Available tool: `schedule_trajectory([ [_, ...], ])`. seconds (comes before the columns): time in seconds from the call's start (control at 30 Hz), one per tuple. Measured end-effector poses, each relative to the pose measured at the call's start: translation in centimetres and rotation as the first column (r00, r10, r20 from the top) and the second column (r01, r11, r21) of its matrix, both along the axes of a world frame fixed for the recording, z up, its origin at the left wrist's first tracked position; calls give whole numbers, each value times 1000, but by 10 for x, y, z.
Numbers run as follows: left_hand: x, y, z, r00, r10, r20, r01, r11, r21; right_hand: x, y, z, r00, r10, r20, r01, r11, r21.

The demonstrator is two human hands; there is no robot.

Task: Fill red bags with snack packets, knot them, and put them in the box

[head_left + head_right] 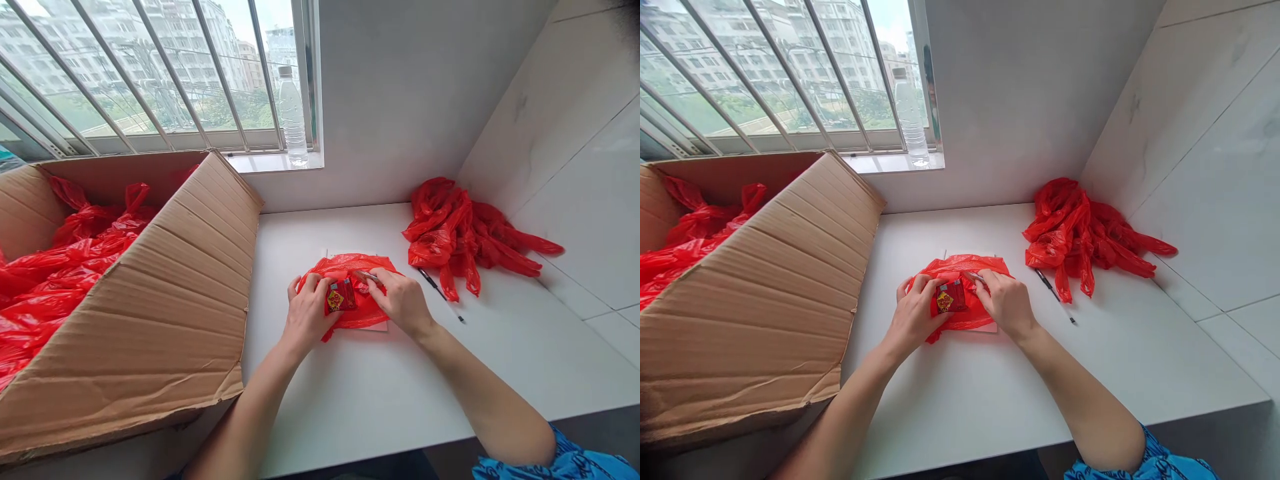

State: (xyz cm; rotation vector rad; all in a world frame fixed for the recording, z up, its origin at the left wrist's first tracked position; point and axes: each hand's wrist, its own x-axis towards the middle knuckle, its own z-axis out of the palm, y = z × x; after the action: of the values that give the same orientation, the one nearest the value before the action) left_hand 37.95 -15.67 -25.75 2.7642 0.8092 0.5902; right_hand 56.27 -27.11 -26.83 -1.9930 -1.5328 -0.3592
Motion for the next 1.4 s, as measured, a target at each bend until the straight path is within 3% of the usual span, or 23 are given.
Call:
schedule_trajectory([
  [0.1,0,-3,4,999,0,50,-1,1000,12,5,-2,1,999,-21,28,21,1000,8],
  [0.2,-1,-5,6,995,80,58,-83,995,56,6,-5,6,991,-74,108,72,997,16],
  [0.43,-2,-7,2,988,141,-68,-132,984,121,1,-7,6,971,-106,214,119,992,-50],
  [0.57,-2,-9,4,991,126,-37,-120,984,134,0,-6,5,990,-88,109,94,995,-43],
  [0.67,-1,-11,6,994,105,36,-110,984,143,-8,-7,12,989,-5,-146,-2,999,-49],
  [0.73,-1,-12,8,991,94,94,-105,986,126,-15,-9,19,894,116,-433,-142,989,-29],
  [0.8,-1,-13,10,985,78,157,-90,993,74,-21,-11,25,680,238,-694,-293,955,41],
  [0.87,-1,-13,12,970,53,237,-58,998,13,-25,-13,29,475,297,-828,-398,912,99],
  [0.9,-2,-13,13,958,41,284,-41,999,-6,-27,-13,30,419,302,-856,-435,895,103],
  [0.93,-2,-13,14,944,27,330,-24,1000,-12,-28,-13,31,400,296,-868,-462,883,88],
  [1.07,-3,-14,16,901,-51,432,43,999,28,-30,-11,26,448,259,-856,-452,891,33],
  [1.13,-3,-14,17,895,-65,442,60,998,25,-30,-7,21,380,253,-890,-428,901,73],
  [1.23,-4,-12,17,906,-27,422,39,999,-19,-29,-3,16,210,268,-940,-380,908,174],
  [1.3,-4,-11,18,924,-14,381,29,999,-34,-28,-1,15,177,291,-940,-347,912,217],
  [1.37,-4,-10,18,942,-15,336,25,999,-25,-26,-2,14,270,301,-915,-368,910,191],
  [1.4,-4,-9,17,950,-8,313,14,1000,-17,-24,-2,14,381,293,-877,-374,916,144],
])
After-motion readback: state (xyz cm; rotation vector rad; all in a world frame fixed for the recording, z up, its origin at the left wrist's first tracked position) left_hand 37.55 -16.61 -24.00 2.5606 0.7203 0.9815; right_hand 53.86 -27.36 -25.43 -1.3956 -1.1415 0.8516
